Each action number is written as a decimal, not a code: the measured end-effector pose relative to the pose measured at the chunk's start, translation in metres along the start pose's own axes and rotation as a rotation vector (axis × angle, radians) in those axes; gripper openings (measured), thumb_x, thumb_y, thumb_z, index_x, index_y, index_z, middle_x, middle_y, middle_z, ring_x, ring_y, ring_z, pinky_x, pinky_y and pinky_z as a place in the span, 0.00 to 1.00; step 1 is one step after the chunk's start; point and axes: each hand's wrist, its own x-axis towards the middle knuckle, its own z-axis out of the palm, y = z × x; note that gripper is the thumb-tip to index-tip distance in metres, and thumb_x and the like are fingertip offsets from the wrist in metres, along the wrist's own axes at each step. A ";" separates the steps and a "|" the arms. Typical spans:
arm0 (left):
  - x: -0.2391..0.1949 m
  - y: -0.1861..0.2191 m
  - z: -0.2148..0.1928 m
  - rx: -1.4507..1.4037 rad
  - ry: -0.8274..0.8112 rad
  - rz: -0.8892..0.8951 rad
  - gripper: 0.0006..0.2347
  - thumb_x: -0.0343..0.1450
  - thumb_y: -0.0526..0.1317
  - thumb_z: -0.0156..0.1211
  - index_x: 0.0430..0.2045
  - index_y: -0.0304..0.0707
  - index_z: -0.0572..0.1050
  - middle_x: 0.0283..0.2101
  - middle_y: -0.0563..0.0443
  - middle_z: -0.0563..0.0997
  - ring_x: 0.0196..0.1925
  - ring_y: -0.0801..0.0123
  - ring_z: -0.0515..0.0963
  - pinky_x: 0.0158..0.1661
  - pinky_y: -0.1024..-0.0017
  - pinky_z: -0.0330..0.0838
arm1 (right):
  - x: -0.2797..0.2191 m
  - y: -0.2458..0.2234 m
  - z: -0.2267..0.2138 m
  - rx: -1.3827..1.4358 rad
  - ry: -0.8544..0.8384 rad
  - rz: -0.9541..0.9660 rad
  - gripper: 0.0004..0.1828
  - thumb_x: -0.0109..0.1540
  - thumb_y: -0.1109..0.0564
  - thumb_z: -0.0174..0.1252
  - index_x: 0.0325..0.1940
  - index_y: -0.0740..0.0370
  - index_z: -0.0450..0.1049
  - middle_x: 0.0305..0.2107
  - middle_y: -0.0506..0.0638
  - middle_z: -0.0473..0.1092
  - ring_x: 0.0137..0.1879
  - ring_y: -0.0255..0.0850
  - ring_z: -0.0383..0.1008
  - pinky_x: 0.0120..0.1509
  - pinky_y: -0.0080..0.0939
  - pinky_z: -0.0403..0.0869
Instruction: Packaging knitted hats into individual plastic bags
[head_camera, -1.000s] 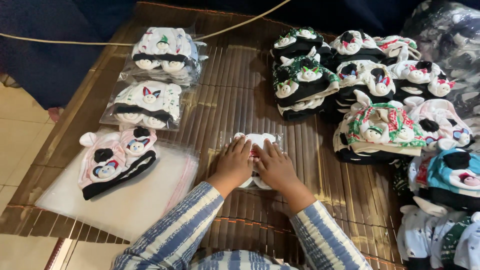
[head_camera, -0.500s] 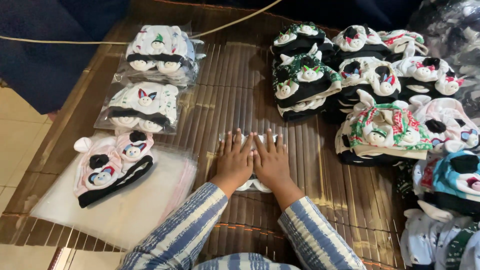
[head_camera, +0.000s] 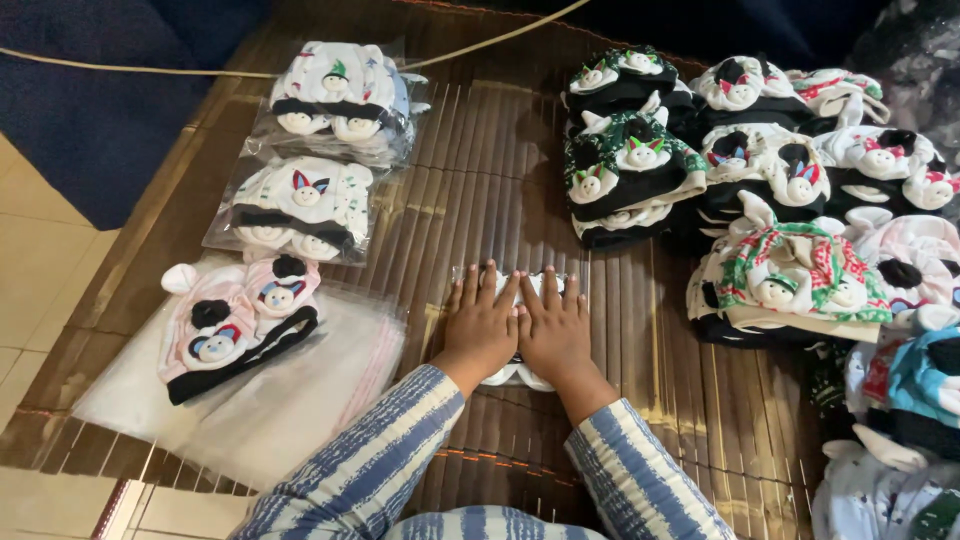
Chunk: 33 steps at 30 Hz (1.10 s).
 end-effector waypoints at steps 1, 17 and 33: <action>0.002 -0.003 0.002 0.000 0.006 -0.008 0.25 0.75 0.48 0.41 0.71 0.53 0.58 0.75 0.37 0.54 0.76 0.39 0.51 0.70 0.44 0.43 | 0.003 0.002 0.002 -0.002 0.002 -0.010 0.32 0.69 0.38 0.33 0.79 0.34 0.50 0.75 0.54 0.50 0.78 0.65 0.47 0.76 0.63 0.56; -0.028 -0.043 -0.047 -1.017 0.314 -0.302 0.17 0.75 0.40 0.51 0.60 0.46 0.71 0.60 0.44 0.75 0.64 0.53 0.72 0.65 0.57 0.63 | -0.049 -0.001 -0.057 -0.011 -0.165 -0.340 0.55 0.52 0.23 0.60 0.80 0.25 0.45 0.79 0.44 0.39 0.83 0.56 0.29 0.77 0.75 0.42; -0.055 -0.059 -0.010 -1.772 -0.455 -0.815 0.28 0.74 0.55 0.57 0.60 0.30 0.62 0.53 0.27 0.77 0.52 0.36 0.81 0.50 0.49 0.78 | -0.065 0.015 -0.053 0.158 -0.062 -0.390 0.42 0.59 0.26 0.58 0.76 0.25 0.55 0.73 0.42 0.54 0.79 0.59 0.49 0.71 0.72 0.60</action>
